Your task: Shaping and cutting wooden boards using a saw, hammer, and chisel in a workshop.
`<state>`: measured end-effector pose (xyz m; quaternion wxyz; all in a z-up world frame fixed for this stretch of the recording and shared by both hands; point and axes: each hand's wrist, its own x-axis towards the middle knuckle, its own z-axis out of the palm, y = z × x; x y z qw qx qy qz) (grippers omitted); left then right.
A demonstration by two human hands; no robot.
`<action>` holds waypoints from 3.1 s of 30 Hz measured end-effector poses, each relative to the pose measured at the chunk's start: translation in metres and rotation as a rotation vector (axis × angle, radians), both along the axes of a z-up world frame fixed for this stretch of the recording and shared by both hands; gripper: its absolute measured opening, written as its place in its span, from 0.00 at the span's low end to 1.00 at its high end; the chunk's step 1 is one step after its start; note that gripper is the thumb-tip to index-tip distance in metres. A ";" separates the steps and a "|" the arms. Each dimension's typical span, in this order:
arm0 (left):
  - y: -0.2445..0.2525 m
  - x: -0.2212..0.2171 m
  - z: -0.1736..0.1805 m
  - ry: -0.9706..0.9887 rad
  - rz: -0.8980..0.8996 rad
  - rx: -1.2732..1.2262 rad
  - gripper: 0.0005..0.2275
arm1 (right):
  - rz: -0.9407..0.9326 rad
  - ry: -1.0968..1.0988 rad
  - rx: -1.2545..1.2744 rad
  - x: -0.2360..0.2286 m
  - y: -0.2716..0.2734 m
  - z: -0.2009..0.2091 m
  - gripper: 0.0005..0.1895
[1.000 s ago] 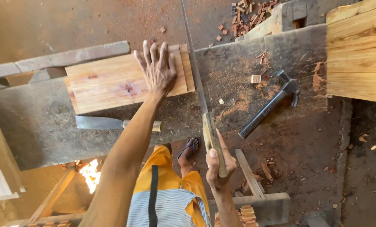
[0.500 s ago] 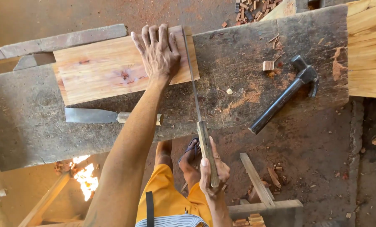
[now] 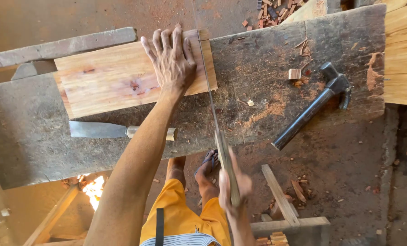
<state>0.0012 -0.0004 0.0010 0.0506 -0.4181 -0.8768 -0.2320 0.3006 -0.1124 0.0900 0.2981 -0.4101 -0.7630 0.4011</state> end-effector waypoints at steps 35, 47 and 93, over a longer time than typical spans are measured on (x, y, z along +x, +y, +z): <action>0.004 -0.008 -0.010 -0.059 0.048 -0.125 0.13 | 0.013 -0.140 -0.007 -0.005 0.006 -0.017 0.29; 0.006 -0.002 0.010 -0.087 0.050 -0.120 0.14 | -0.011 -0.784 -0.181 0.106 -0.090 0.021 0.24; 0.010 -0.003 0.020 -0.129 0.029 -0.165 0.14 | -0.132 -0.138 -0.530 -0.025 0.001 0.089 0.27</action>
